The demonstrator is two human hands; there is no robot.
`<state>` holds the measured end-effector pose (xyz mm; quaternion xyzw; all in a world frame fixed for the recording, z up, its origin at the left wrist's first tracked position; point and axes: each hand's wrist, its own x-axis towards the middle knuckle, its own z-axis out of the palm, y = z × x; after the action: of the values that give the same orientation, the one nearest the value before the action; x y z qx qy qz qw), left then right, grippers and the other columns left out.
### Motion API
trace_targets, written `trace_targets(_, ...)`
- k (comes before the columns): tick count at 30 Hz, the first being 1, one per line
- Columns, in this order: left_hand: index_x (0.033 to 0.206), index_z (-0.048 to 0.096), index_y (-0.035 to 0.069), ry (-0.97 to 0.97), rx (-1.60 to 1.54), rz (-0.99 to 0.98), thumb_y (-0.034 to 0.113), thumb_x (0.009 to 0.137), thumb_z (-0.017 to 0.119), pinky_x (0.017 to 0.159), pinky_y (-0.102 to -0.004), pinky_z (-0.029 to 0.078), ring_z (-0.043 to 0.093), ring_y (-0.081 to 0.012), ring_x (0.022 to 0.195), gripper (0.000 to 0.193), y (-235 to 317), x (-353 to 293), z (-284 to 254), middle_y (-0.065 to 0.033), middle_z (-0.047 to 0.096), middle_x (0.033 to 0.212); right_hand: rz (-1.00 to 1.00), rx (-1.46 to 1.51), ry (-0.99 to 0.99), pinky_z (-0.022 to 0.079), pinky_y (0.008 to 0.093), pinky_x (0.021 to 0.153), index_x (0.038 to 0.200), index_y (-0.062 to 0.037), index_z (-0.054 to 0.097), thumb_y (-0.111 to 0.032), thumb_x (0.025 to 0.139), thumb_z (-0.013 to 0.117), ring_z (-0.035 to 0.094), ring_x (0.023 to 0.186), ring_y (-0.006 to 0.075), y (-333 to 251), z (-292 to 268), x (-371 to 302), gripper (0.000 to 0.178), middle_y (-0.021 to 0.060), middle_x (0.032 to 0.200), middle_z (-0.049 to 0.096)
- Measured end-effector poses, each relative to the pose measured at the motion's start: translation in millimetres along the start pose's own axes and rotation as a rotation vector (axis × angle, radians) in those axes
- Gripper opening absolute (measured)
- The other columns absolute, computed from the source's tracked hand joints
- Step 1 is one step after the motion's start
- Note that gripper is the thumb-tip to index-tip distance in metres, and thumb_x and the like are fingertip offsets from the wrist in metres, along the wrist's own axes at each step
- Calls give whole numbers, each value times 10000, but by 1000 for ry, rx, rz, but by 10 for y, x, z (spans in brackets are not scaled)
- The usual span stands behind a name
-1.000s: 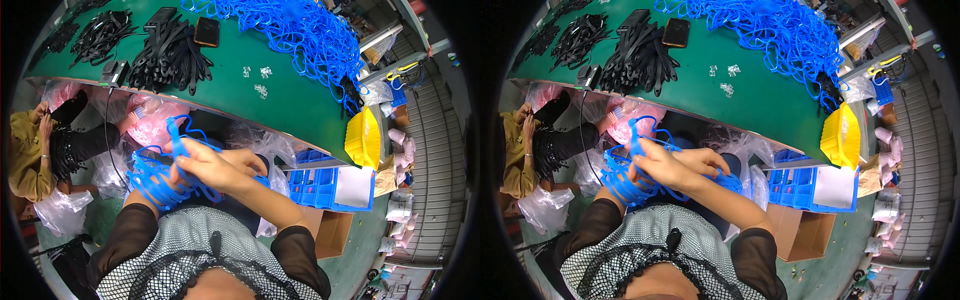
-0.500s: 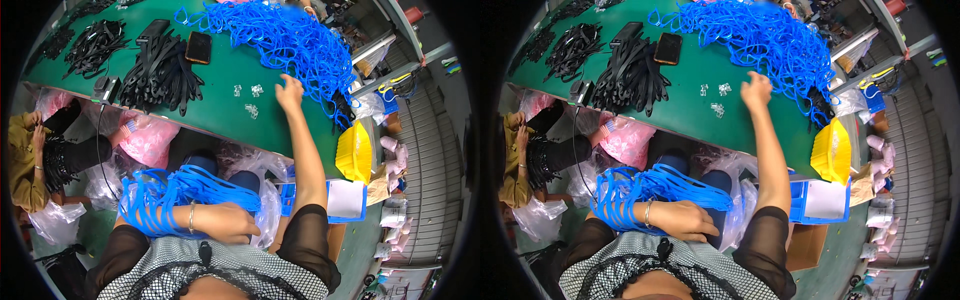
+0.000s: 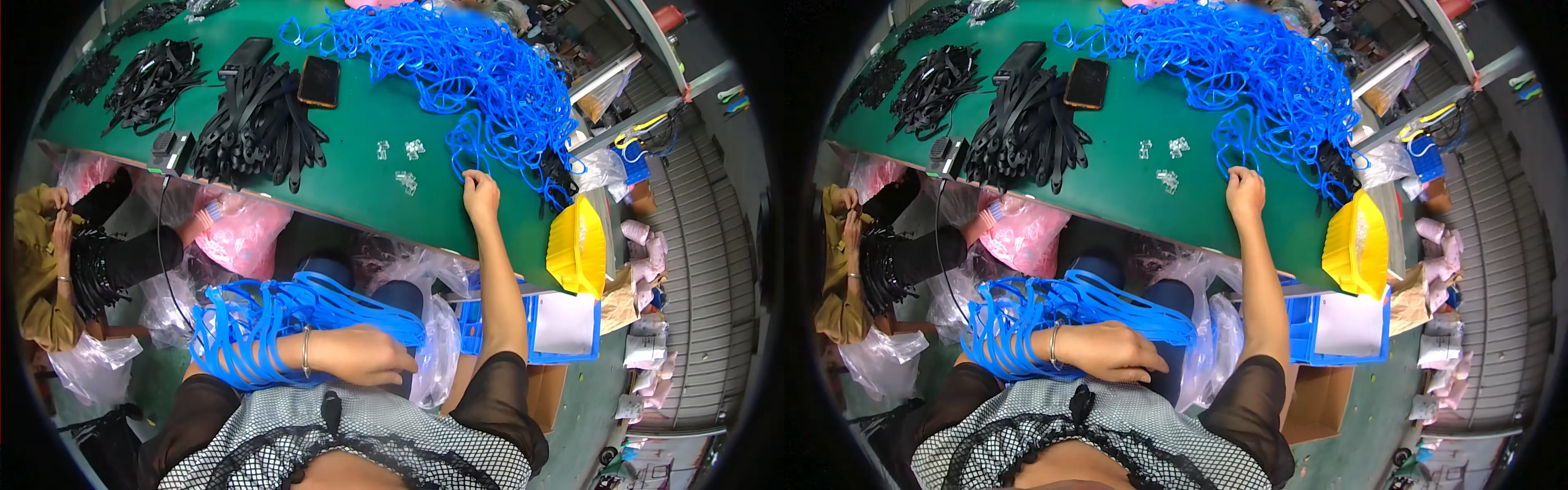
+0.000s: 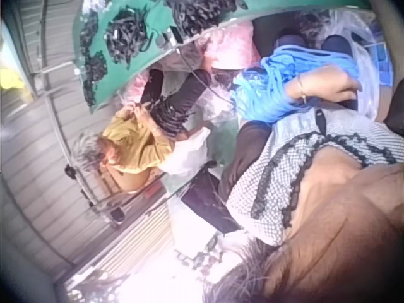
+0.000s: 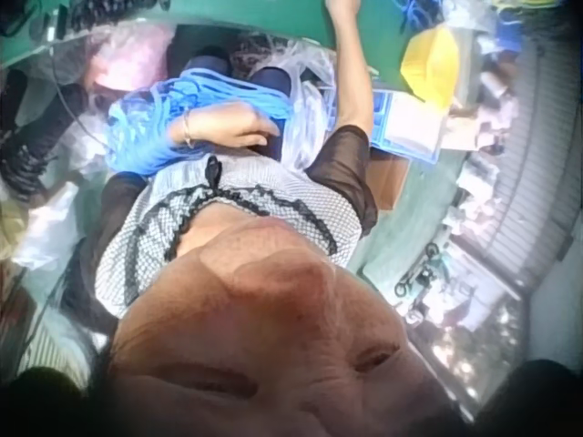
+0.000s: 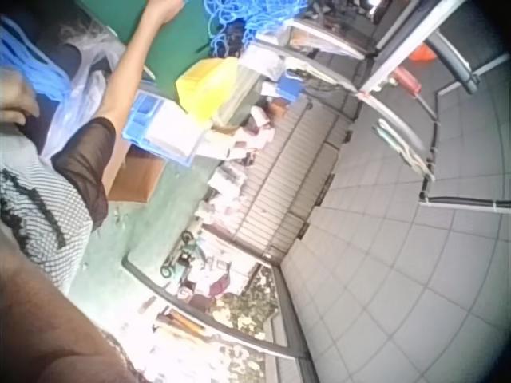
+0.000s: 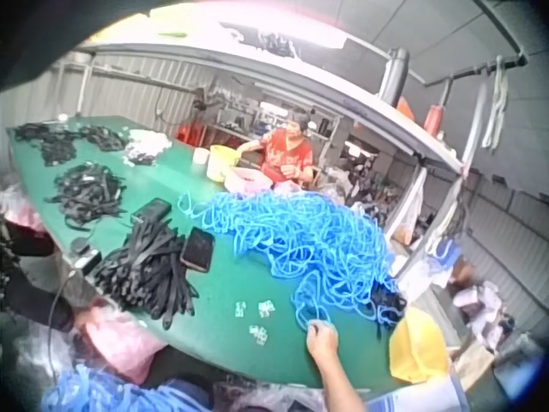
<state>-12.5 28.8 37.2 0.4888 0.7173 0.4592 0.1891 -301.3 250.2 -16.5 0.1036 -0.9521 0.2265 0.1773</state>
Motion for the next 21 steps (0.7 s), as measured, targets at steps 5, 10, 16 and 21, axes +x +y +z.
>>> trace_targets(5, 1088, 577, 26, 49, -17, 18, 200, 854, 569, 747, -405, 489, 608, -327, 876, 291, -62, -19, 2, -161, 632, 962, -118, 102, 58, 451, 385, 800, 845, -82, 688, -88, 788, 591, 574, 872, 301, -158, -512, -685, 113, 122, 863, 646)
trace_targets(10, 1083, 595, 22, 110, -40, 5, 188, 853, 581, 723, -372, 498, 623, -302, 835, 284, -214, -55, 11, -138, 645, 936, -82, 461, 41, 473, 284, 706, 881, -32, 680, 9, 828, 557, 590, 773, 171, -108, -709, -1071, 140, 81, 857, 639)
trace_targets(16, 1045, 615, -12, 231, -176, -67, 151, 854, 590, 700, -329, 506, 644, -246, 818, 252, -300, -49, -11, -138, 651, 917, 288, 954, 6, 467, 207, 638, 946, -20, 659, 17, 878, 511, 575, 719, 93, 59, -863, -1365, 167, 39, 938, 629)
trace_targets(21, 1048, 607, -24, 328, -178, -64, 154, 869, 581, 633, -295, 511, 654, -199, 708, 255, -424, -24, -10, -140, 649, 901, 309, 1341, 38, 481, 251, 655, 975, 0, 602, 15, 896, 484, 562, 709, 132, 137, -930, -1319, 143, 65, 899, 602)
